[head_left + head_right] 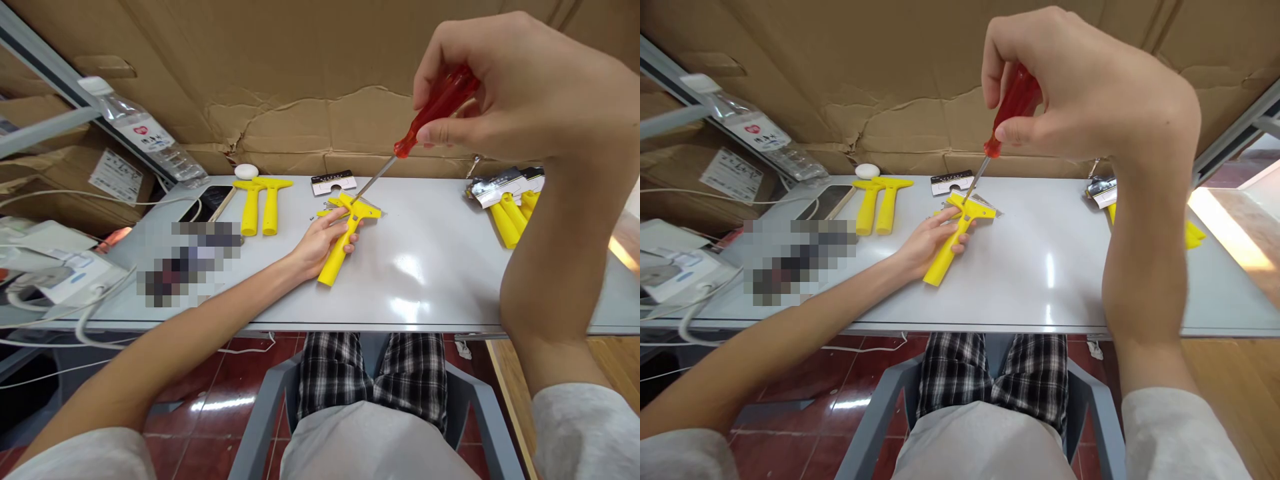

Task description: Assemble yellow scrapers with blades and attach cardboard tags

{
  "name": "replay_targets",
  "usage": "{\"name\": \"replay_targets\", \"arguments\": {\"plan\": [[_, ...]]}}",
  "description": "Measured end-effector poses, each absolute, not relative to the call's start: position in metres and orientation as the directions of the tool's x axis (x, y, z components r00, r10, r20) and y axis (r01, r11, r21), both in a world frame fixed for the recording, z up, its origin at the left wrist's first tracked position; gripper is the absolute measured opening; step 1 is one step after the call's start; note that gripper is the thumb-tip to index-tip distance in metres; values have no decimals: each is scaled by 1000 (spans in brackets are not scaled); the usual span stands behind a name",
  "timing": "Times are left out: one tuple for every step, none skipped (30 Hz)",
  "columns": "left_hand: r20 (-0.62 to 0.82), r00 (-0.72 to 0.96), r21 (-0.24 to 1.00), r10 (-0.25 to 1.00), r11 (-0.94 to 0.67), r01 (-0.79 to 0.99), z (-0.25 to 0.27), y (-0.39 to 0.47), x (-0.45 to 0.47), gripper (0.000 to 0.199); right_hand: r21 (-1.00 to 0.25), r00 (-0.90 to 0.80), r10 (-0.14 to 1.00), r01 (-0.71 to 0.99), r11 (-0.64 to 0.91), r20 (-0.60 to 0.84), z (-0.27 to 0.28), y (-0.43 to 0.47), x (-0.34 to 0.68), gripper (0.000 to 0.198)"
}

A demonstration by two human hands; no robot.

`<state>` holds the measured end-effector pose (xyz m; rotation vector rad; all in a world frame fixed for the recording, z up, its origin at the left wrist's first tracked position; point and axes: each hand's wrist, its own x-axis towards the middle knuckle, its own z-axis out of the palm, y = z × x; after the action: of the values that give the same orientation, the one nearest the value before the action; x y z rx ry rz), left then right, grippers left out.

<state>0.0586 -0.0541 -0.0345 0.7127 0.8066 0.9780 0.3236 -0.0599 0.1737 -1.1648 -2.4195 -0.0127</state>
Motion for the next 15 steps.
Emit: {"name": "replay_targets", "arguments": {"plan": [[-262, 324, 817, 909, 388, -427, -34, -54, 59, 59, -187, -531, 744, 749, 636, 405, 174, -59, 323, 24], [-263, 321, 818, 910, 387, -425, -34, -54, 59, 58, -188, -522, 748, 754, 630, 410, 174, -58, 323, 23], [-262, 321, 820, 910, 386, -423, -34, -54, 59, 57, -189, -516, 752, 759, 623, 409, 174, -58, 323, 21], [-260, 323, 822, 910, 384, -420, -34, -54, 59, 57, -190, -511, 757, 763, 617, 408, 173, -57, 323, 18], [-258, 325, 824, 910, 383, -418, -35, -54, 59, 56, -192, -509, 762, 767, 613, 401, 172, -56, 323, 17], [-258, 325, 824, 910, 383, -417, -35, -54, 59, 57, -196, -509, 765, 766, 612, 396, 172, -55, 324, 18], [-260, 323, 823, 910, 384, -418, -35, -53, 59, 57, -204, -514, 765, 762, 615, 388, 171, -54, 325, 21], [-262, 321, 822, 910, 385, -420, -35, -53, 59, 58, -212, -524, 761, 752, 625, 382, 170, -54, 326, 25], [-265, 318, 821, 910, 386, -421, -36, -52, 58, 59, -219, -539, 753, 738, 638, 376, 170, -54, 328, 31], [-265, 317, 820, 910, 386, -422, -36, -52, 58, 59, -222, -556, 743, 724, 653, 372, 169, -54, 329, 35], [-263, 319, 821, 910, 385, -422, -37, -52, 58, 59, -223, -571, 734, 712, 666, 369, 169, -54, 331, 37], [-260, 324, 821, 910, 385, -421, -37, -52, 58, 58, -224, -582, 724, 701, 678, 370, 170, -55, 332, 38], [-256, 330, 822, 909, 384, -420, -38, -52, 58, 57, -228, -590, 717, 690, 686, 371, 170, -56, 332, 37], [-252, 335, 823, 908, 383, -420, -38, -52, 58, 57, -241, -592, 714, 682, 691, 373, 171, -57, 332, 36], [-250, 338, 822, 907, 383, -421, -38, -52, 58, 57, -257, -589, 716, 676, 690, 375, 172, -58, 331, 34]]}}
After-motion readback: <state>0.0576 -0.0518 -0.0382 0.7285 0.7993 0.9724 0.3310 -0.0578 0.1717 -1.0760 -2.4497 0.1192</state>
